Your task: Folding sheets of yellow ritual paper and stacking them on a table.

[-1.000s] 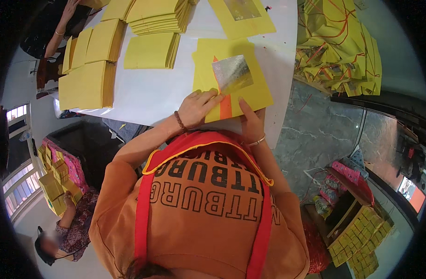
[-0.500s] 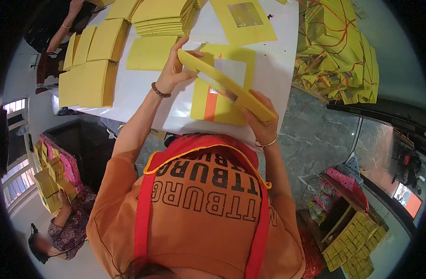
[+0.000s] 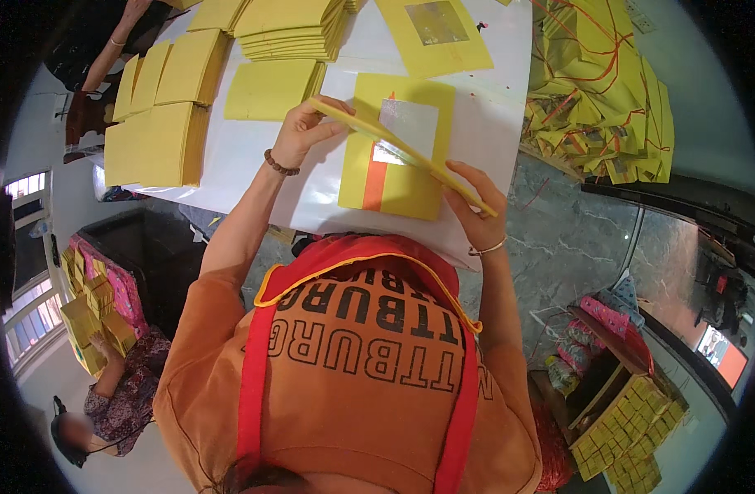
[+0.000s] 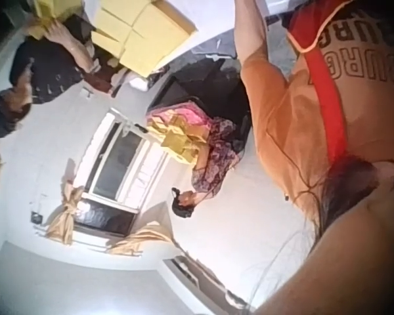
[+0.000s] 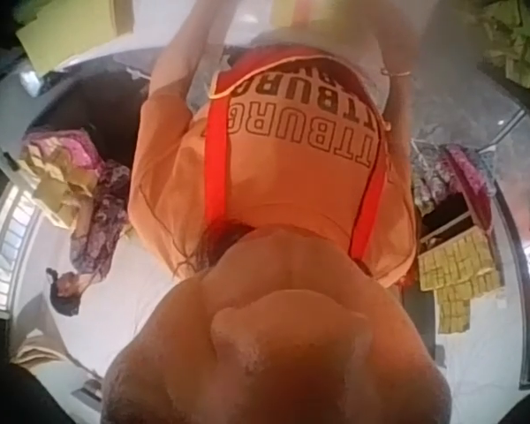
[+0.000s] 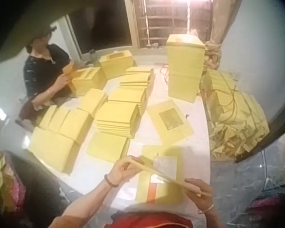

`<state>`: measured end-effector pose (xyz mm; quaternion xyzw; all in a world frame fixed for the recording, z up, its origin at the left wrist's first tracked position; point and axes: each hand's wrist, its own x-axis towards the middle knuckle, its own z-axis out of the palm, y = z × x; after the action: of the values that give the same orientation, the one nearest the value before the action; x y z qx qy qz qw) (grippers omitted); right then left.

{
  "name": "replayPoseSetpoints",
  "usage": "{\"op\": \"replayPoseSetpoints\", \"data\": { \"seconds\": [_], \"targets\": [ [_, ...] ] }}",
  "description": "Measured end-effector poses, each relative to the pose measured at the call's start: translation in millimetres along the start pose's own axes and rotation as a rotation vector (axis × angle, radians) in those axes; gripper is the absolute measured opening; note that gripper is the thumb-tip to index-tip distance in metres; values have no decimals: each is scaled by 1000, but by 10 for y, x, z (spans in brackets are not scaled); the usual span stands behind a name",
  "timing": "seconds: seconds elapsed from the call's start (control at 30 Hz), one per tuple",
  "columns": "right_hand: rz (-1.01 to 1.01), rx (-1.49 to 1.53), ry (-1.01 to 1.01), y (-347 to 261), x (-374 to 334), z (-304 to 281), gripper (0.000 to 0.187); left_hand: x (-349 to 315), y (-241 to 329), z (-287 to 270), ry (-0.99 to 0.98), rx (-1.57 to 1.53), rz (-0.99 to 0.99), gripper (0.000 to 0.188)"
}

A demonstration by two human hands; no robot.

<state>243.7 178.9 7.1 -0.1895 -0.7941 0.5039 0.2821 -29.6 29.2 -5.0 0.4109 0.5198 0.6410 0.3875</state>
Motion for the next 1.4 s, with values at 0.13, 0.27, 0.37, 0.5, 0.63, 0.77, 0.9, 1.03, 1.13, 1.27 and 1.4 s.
{"op": "replayPoseSetpoints", "data": {
  "seconds": [0.13,0.27,0.37,0.5,0.63,0.77,0.9,1.03,1.13,1.27,1.4],
  "targets": [
    [362,95,23,141,-53,-15,27,44,60,75,71,-67,-107,31],
    [426,282,223,44,120,153,24,108,105,84,175,147,66,42],
    [537,783,351,139,145,261,28,56,141,99,409,635,222,55],
    [726,1142,326,231,36,467,29,-203,-51,411,143,1215,448,66],
    [809,1297,308,213,-28,629,29,-283,-285,623,168,1189,540,60],
    [848,1331,362,65,-32,659,30,-192,-150,733,108,1438,665,46],
    [814,1283,350,-134,-85,568,32,-165,-218,708,-162,1366,480,40],
    [544,746,-121,-181,-336,247,40,-224,-283,564,-141,969,434,38],
    [535,198,-25,190,-451,28,51,-271,-255,499,-305,959,416,37],
    [-226,-565,-104,232,-48,3,38,-304,-279,395,-376,918,421,35],
    [-330,-529,-368,335,-31,117,31,-348,-254,318,-481,926,376,34]
  ]
}}
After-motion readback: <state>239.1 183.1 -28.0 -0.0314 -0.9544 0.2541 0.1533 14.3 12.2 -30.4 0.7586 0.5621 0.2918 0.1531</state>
